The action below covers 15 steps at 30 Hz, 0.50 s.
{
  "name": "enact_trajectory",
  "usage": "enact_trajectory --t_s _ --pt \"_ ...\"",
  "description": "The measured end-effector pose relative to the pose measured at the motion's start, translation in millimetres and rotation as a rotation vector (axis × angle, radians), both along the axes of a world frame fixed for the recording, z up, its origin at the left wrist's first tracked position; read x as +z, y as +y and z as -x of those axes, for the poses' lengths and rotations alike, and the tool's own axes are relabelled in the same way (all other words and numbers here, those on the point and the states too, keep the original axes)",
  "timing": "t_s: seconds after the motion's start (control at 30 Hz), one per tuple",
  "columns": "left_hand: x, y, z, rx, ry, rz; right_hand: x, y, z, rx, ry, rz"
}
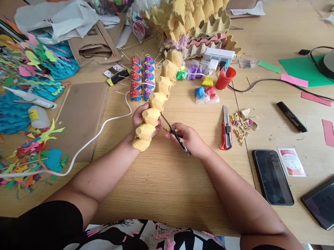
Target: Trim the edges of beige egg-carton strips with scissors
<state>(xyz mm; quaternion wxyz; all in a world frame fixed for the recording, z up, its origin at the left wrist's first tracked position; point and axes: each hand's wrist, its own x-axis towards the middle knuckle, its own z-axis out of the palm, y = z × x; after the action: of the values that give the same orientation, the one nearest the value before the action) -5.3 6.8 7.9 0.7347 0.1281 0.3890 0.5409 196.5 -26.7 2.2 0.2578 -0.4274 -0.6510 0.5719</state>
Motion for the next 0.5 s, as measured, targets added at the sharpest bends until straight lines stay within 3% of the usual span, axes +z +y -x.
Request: enact_trajectory --t_s 0.5 --pt "0.0 2.5 0.4 -0.009 -0.038 -0.016 -5.1 1.2 4.9 -0.023 0.023 0.027"
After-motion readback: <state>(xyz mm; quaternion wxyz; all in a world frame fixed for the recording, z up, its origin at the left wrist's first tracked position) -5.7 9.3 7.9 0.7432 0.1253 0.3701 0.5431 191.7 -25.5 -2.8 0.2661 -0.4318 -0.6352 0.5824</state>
